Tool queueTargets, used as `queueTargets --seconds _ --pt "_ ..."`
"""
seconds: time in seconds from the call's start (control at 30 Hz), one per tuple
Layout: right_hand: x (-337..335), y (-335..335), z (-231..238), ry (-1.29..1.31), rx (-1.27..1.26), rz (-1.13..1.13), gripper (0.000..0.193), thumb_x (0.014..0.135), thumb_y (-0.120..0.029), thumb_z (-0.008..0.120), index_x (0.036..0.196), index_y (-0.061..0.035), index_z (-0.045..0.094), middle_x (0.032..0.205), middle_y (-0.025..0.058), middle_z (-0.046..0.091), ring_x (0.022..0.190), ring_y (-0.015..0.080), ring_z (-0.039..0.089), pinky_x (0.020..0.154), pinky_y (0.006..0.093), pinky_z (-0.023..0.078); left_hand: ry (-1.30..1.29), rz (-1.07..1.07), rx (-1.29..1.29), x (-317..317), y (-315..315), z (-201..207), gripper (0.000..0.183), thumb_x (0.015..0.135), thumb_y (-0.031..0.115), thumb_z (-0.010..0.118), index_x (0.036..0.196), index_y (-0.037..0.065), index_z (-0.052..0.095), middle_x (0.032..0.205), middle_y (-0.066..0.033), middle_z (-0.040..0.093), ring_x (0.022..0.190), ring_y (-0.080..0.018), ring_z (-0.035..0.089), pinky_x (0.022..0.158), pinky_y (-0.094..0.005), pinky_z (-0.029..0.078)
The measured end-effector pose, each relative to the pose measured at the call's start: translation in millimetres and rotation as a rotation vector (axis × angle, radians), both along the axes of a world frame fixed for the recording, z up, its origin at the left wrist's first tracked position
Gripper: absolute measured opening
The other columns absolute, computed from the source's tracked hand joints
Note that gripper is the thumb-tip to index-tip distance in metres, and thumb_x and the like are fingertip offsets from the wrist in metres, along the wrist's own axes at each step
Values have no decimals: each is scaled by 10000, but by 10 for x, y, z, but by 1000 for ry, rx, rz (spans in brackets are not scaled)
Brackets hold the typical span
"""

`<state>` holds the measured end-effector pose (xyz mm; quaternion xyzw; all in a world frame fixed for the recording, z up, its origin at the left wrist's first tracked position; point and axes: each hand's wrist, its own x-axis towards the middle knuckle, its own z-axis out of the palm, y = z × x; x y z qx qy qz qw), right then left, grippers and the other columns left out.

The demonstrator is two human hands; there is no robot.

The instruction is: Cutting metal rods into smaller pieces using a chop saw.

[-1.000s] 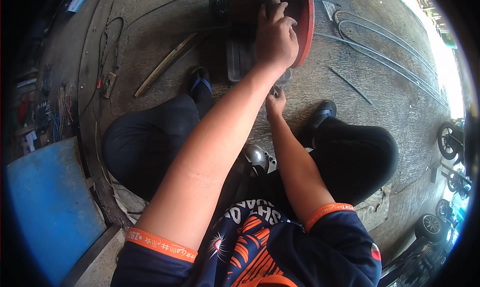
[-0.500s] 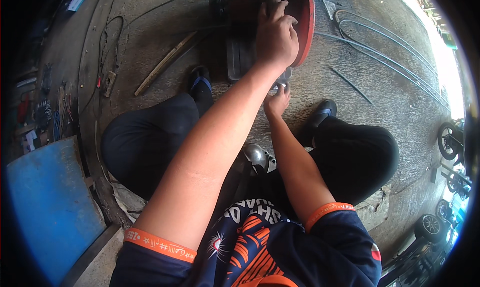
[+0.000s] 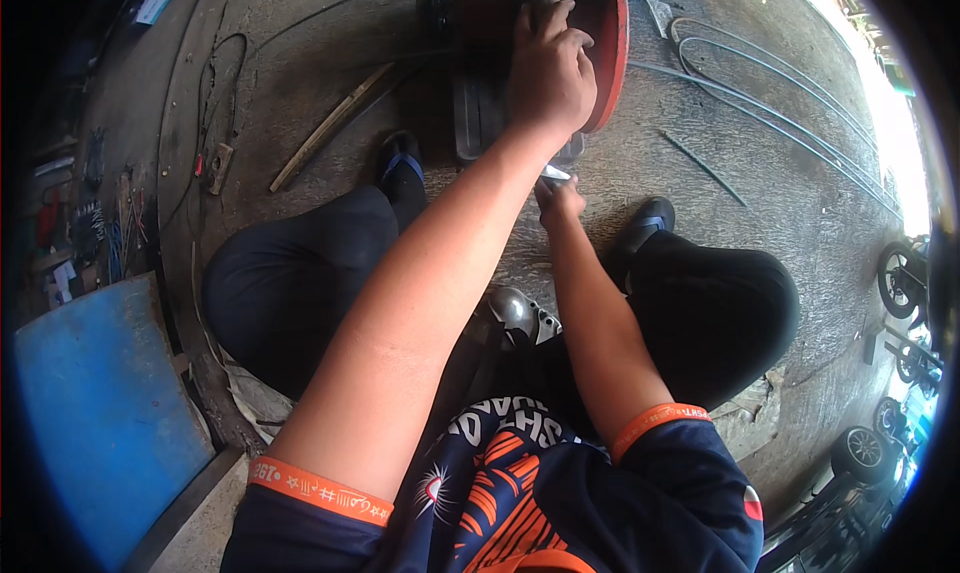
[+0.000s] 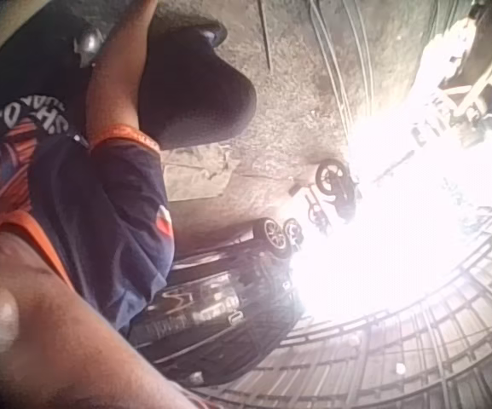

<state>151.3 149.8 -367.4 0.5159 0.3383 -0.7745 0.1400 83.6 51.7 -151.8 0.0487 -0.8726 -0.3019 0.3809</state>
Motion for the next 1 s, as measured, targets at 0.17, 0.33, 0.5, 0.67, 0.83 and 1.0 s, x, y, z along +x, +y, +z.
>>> queueTargets --seconds 0.17,0.33,0.5,0.67,0.83,1.0 --pt "262 31 -48 321 1135 695 586 709 -158 726 1219 -58 457 1202 207 544 1187 351 482 984 486 375 10 10 -1 16 13 34 115 774 25 563 842 1 652 1275 -176 530 1228 -423 416 1109 -459 268" --pt "216 -29 -6 749 1392 1018 541 724 -156 726 1189 -2 498 1193 179 553 1186 331 483 969 484 392 -17 -29 34 59 4 91 113 772 22 563 839 -4 649 1269 -182 533 1221 -407 434 1114 -462 257" --pt "-17 -7 -107 49 388 363 500 750 -159 709 1164 24 497 1040 165 602 1017 320 580 876 469 459 3 -4 24 74 16 132 122 779 21 550 843 -5 651 1269 -183 534 1222 -399 437 1117 -463 254" --pt "238 -92 -20 629 1303 657 673 625 -92 720 1228 -11 433 1242 205 469 1157 382 459 1009 433 351 -5 12 37 75 35 128 119 779 21 552 840 -2 651 1277 -179 529 1230 -395 431 1119 -461 255" --pt "240 -53 267 598 1510 835 706 611 -90 731 1265 -93 464 1295 179 423 1236 397 360 1037 457 309 -4 -1 11 60 17 123 119 775 20 554 836 2 654 1270 -172 534 1223 -380 442 1119 -461 254" --pt "131 -16 113 289 949 1079 428 768 -224 701 1155 -55 633 1210 198 586 1177 366 508 974 418 396 16 -16 25 45 11 94 113 769 18 557 829 2 652 1245 -170 549 1192 -370 472 1118 -462 256"
